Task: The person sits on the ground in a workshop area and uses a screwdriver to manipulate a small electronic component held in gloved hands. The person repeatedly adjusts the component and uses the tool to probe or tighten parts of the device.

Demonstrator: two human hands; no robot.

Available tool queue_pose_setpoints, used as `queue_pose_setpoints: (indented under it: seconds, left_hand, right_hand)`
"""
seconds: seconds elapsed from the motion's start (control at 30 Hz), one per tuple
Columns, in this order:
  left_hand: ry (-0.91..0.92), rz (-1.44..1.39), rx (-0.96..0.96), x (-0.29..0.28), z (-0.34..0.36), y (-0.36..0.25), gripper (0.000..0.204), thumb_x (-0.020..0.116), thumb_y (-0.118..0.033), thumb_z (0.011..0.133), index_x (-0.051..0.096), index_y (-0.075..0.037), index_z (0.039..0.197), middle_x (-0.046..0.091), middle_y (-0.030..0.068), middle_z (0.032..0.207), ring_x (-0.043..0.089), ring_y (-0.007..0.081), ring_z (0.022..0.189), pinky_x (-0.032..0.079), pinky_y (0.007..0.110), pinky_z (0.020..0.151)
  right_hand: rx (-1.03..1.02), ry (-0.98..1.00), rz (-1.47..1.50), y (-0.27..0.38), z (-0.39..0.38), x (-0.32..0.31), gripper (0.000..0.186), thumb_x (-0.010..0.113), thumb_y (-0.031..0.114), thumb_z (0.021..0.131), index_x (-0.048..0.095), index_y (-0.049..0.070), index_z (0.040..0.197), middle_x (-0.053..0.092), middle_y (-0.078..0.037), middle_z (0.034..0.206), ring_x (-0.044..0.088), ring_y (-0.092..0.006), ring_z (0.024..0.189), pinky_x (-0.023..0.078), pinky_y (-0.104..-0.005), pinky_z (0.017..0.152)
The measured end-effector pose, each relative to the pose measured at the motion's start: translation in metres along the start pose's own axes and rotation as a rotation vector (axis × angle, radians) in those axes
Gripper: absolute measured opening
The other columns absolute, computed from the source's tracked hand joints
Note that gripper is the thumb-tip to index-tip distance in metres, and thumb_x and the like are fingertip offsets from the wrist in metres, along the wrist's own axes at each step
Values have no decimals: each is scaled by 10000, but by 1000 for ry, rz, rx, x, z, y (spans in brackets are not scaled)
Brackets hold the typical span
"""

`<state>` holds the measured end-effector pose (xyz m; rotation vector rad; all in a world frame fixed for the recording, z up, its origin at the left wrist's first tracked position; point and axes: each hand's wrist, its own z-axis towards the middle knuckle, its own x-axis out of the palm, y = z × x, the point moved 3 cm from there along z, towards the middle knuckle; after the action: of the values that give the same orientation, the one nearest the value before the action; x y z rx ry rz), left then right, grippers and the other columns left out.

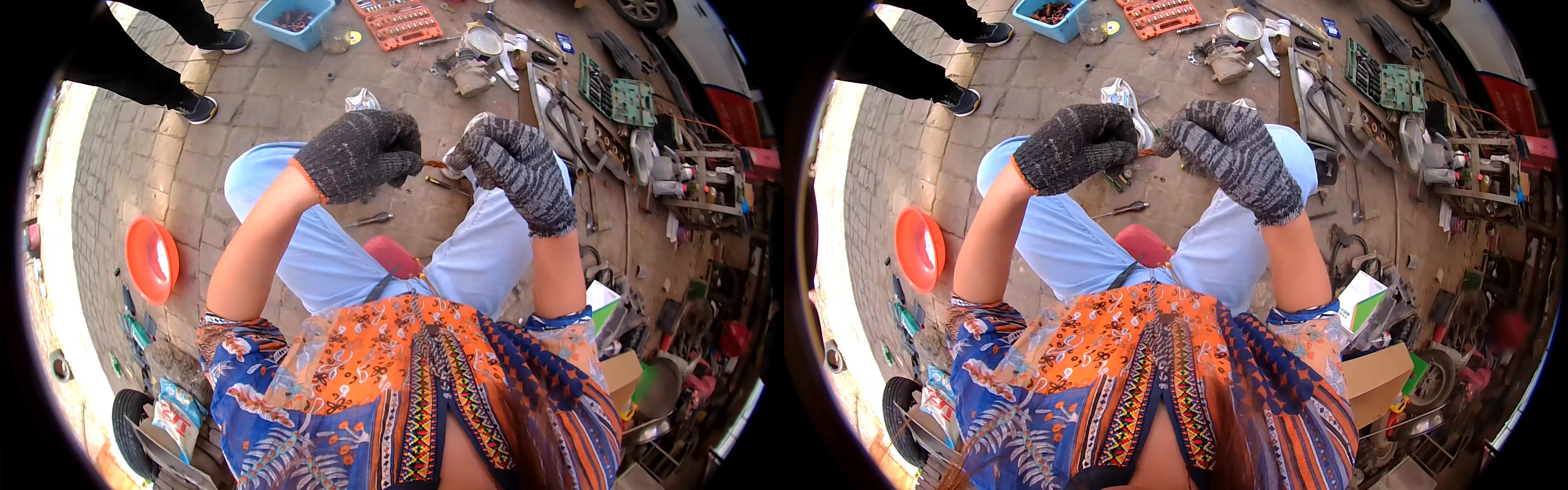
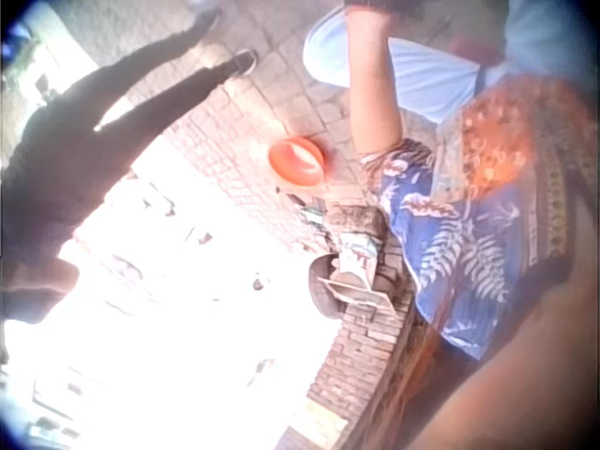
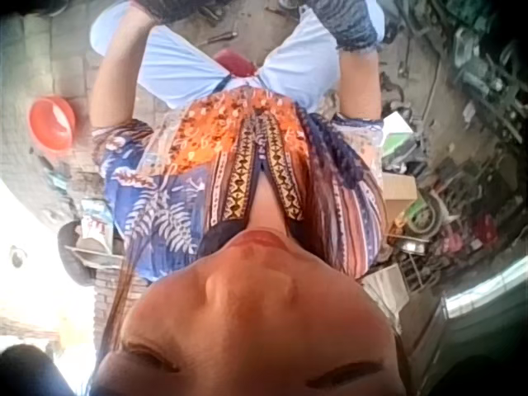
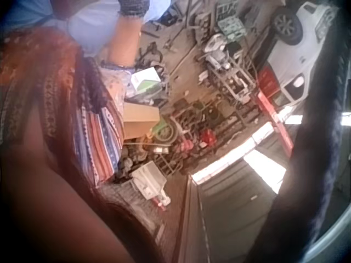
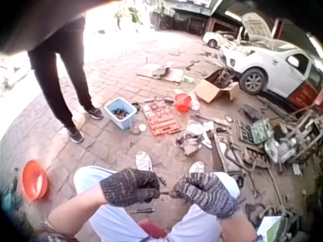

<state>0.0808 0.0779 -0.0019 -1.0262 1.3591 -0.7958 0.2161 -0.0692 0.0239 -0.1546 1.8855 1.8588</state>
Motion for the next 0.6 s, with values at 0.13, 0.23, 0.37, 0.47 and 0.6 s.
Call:
queue_pose_setpoints:
  seconds: [0.13,0.23,0.37,0.47,0.6]
  left_hand:
    - [-180,-492,-131,-8,2,-15,119,590,-119,849,598,-1,867,597,28,696,527,73,623,429,213,572]
    - [120,-632,-123,-4,-9,-19,126,605,-140,837,613,-19,873,611,14,713,540,67,631,419,212,549]
    - [48,-210,-111,4,-1,-8,125,612,-106,828,605,3,887,615,34,719,547,73,644,445,223,593]
    - [-358,-154,-36,-6,6,-1,130,601,-106,843,598,14,893,608,35,721,546,76,657,453,227,607]
    - [-57,-609,-81,-11,-7,-18,163,607,-154,830,617,0,882,626,34,718,565,89,624,451,240,561]
  right_hand:
    - [-31,150,-181,-10,-19,21,192,650,192,830,675,46,953,638,-75,719,591,-124,641,473,-297,606]
    - [226,131,148,-30,-3,10,234,631,240,847,668,22,922,632,-35,737,562,-88,629,464,-268,591]
    - [54,62,151,-18,11,-6,238,587,246,872,652,26,935,630,-51,759,556,-105,642,459,-264,604]
    - [-33,62,-23,1,0,12,219,621,215,855,651,18,945,641,-75,772,578,-110,638,472,-272,605]
    - [66,118,91,-13,1,8,222,570,215,886,648,11,927,647,-58,778,578,-87,680,473,-261,626]
